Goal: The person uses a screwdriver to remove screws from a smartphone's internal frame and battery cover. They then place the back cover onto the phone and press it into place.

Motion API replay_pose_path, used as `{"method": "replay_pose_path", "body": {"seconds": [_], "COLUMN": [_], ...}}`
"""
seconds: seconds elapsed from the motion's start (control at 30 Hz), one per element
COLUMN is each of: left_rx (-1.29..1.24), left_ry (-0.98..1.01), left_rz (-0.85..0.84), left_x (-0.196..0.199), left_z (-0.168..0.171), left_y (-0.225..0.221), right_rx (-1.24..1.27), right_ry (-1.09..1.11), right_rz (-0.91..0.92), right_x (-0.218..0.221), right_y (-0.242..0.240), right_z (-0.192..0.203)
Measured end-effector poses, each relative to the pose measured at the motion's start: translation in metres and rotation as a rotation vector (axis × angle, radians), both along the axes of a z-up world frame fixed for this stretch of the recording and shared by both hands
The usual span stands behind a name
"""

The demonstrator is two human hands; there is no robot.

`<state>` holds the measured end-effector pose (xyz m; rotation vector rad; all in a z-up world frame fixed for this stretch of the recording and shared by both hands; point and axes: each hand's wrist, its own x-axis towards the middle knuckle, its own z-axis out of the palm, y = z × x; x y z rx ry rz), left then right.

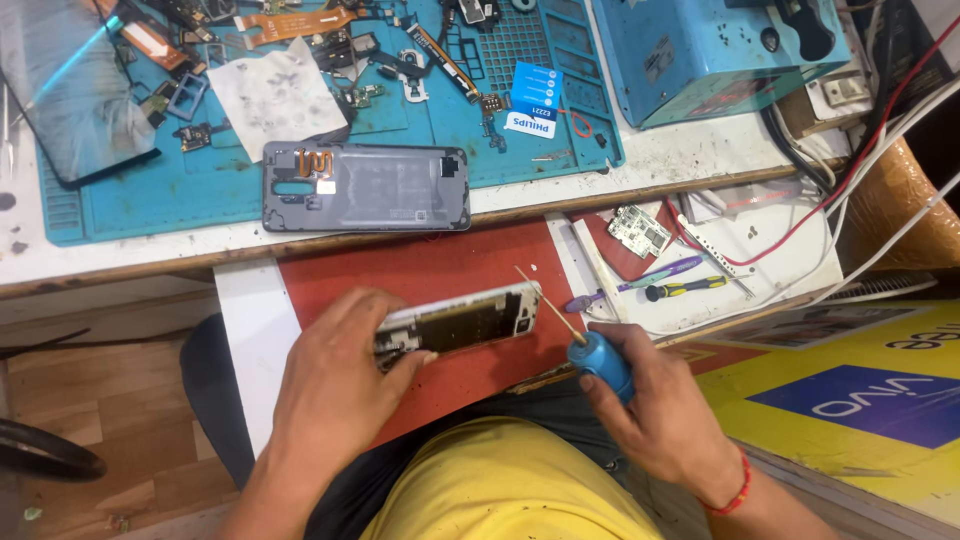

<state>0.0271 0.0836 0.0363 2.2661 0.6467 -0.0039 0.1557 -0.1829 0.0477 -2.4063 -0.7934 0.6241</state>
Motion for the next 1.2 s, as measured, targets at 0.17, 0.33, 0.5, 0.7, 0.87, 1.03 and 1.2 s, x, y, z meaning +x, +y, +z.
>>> {"method": "replay_pose_path", "body": {"seconds": [0.17,0.33,0.5,0.7,0.87,1.03,1.2], "left_rx": [-0.546,-0.827,-0.823,-0.867,-0.893,-0.931,-0.895], "left_ry": [-0.033,-0.353,-0.395,-0.401,-0.429,-0.391,-0.4], "left_rz": [0.32,0.55,0.604,0.558,0.527,0.572,0.582], "left_x": [-0.017,-0.033,-0.036,-0.032,-0.031,-0.035,-0.036], "left_z": [-0.019,-0.051,-0.053,-0.04,-0.041,-0.038,-0.036], "left_y": [-0.018,-0.042,-0.056,-0.062,-0.068,-0.072,-0.071], "right_rx": [0.062,0.017,-0.081,-0.054,-0.077,-0.007,-0.061], "right_ry": [-0.016,-0.064,-0.135,-0.251,-0.214,-0.294,-0.26], "right_rz": [-0.046,-0.047,-0.001,0.061,0.183,0.131,0.153], "right_x": [-0.01,-0.009,-0.009,-0.014,-0.026,-0.019,-0.023], "right_y": [0.012,0.02,0.023,0.03,0.029,0.028,0.024], "right_z": [-0.004,-0.006,-0.003,0.001,0.002,0.001,0.0]}}
